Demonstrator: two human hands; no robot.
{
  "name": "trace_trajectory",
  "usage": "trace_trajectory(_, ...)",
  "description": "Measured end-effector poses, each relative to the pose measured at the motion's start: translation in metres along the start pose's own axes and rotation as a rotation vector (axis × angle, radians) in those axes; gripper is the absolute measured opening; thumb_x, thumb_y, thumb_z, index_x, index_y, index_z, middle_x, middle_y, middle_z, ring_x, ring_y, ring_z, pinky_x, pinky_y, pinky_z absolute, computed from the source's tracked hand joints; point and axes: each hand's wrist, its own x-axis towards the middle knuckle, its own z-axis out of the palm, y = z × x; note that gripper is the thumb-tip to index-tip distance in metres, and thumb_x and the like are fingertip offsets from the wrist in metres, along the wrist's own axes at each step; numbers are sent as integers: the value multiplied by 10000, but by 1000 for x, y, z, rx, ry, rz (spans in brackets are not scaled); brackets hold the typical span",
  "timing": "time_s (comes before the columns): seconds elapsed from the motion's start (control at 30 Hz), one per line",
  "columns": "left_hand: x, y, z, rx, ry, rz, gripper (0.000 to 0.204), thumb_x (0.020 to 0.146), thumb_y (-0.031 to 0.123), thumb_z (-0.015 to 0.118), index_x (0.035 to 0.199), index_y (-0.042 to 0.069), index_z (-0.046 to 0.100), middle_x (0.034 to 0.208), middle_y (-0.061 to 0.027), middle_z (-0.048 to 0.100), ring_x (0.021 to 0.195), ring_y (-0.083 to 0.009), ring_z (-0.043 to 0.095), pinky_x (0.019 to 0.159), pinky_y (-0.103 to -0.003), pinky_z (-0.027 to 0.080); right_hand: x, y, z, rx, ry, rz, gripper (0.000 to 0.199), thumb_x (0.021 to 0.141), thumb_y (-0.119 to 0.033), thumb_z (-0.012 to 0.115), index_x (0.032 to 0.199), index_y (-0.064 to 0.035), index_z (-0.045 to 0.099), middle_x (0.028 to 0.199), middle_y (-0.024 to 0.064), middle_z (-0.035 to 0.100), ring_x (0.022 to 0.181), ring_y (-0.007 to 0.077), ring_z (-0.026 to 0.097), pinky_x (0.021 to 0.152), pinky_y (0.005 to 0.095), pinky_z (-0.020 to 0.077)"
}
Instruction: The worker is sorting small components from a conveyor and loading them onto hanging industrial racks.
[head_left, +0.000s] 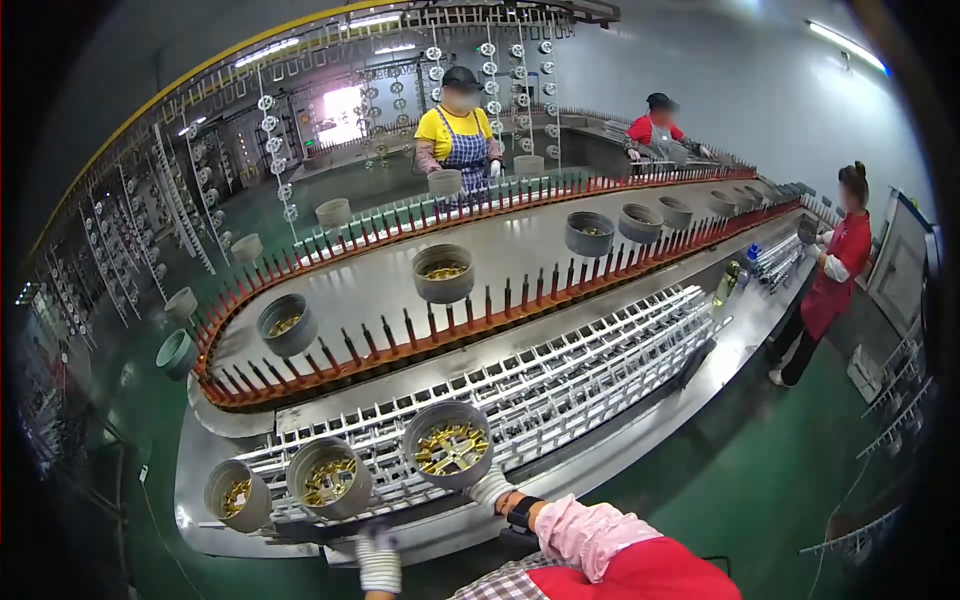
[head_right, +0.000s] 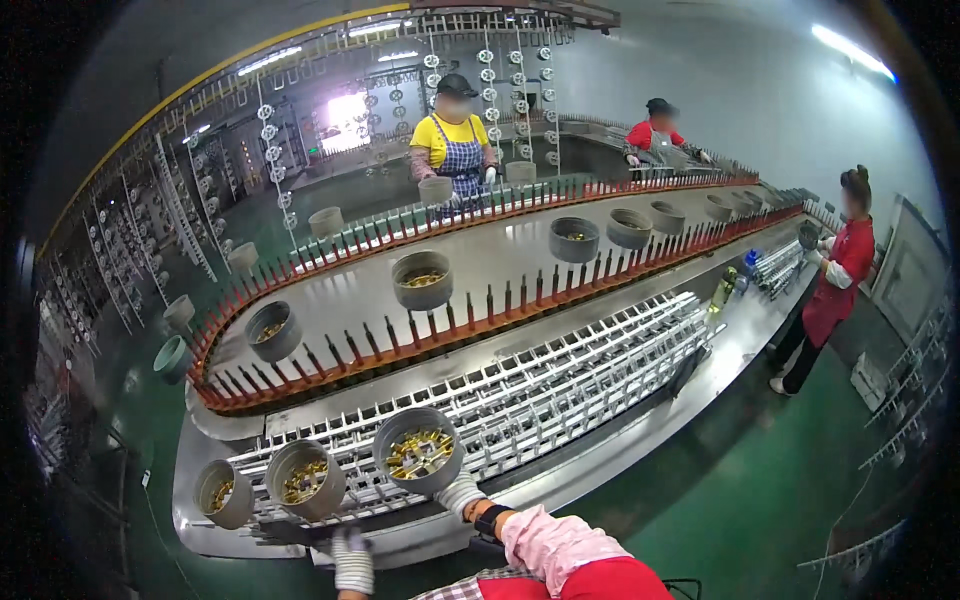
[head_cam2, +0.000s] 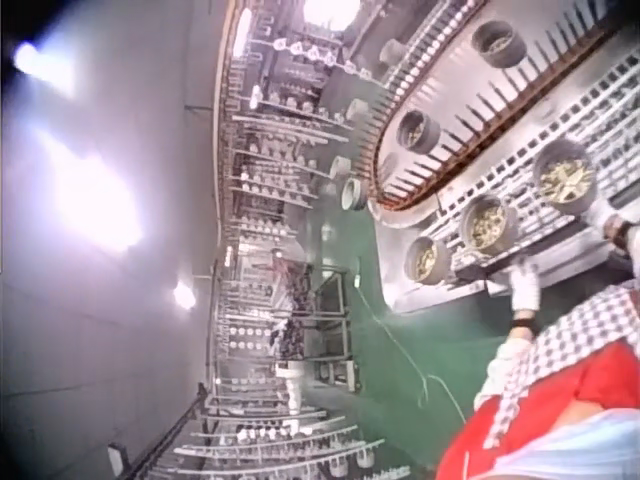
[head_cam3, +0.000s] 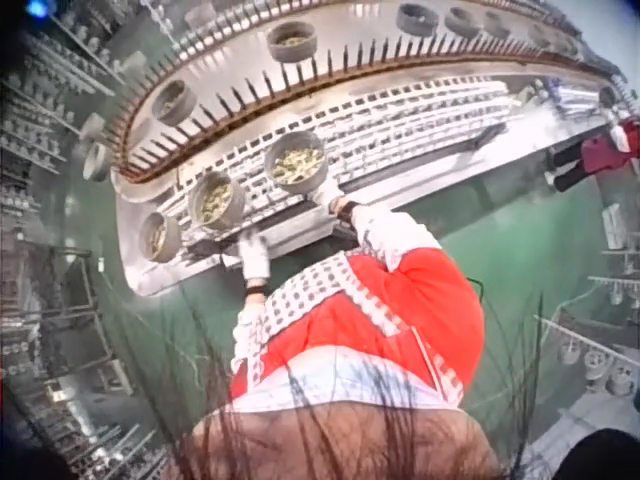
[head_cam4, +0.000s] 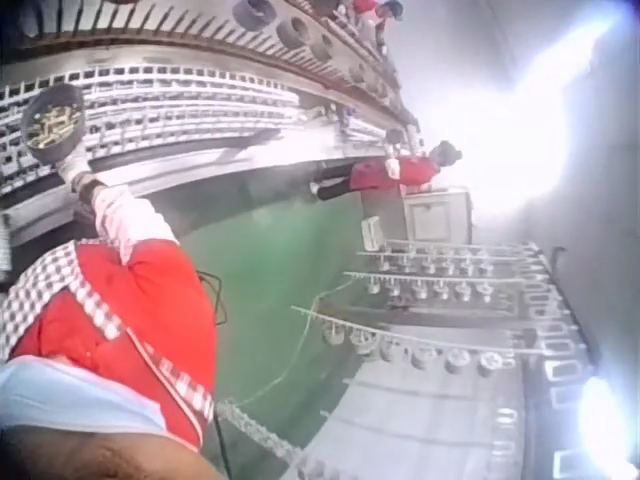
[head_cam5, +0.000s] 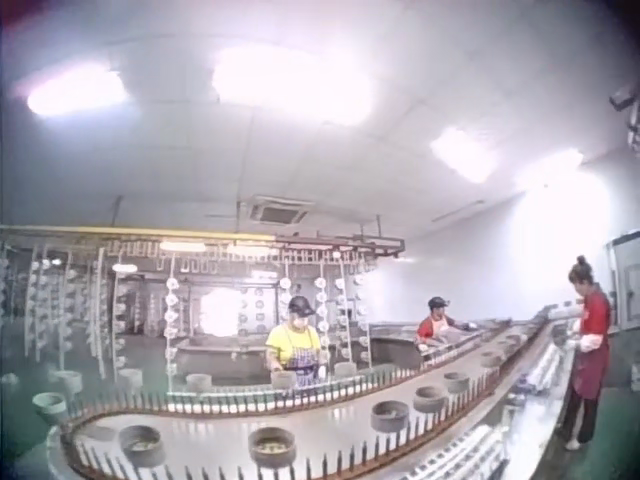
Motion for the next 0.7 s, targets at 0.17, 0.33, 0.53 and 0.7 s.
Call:
trace_trajectory(0.17, 0, 5, 117, 135, -283, 270, 301, 871, 195, 468, 1134, 52, 435, 1003, -100, 509, 861, -163, 493, 748, -298, 417, -3, 8, -71, 563, -282, 108, 330, 811, -154, 499, 1126, -56, 480, 1032, 110, 558, 916, 202, 540, 786, 318, 433)
trace_trajectory(0.33, 27, -32, 158, 590, -231, 426, 282, 858, 179, 440, 1106, 47, 461, 1055, -142, 518, 941, -245, 511, 852, -341, 403, 37, 89, -241, 941, -859, 321, 341, 848, -197, 502, 1153, -47, 479, 977, 56, 561, 852, 122, 551, 718, 262, 473)
trace_trajectory(0.53, 43, -35, 178, 1431, -44, 537, 272, 800, 159, 399, 1012, 44, 526, 1059, -184, 535, 959, -334, 516, 906, -392, 365, 81, 346, -320, 474, 314, 524, 381, 789, -143, 542, 1132, 5, 469, 1054, 134, 550, 952, 209, 523, 808, 296, 415)
trace_trajectory(0.7, 15, 6, 188, 1350, -70, 48, 247, 812, 186, 389, 974, 66, 533, 1068, -161, 539, 1013, -315, 488, 877, -394, 367, 140, 442, -328, 299, 325, 659, 538, 752, -324, 561, 1145, 17, 426, 1077, 213, 526, 988, 346, 499, 831, 362, 385)
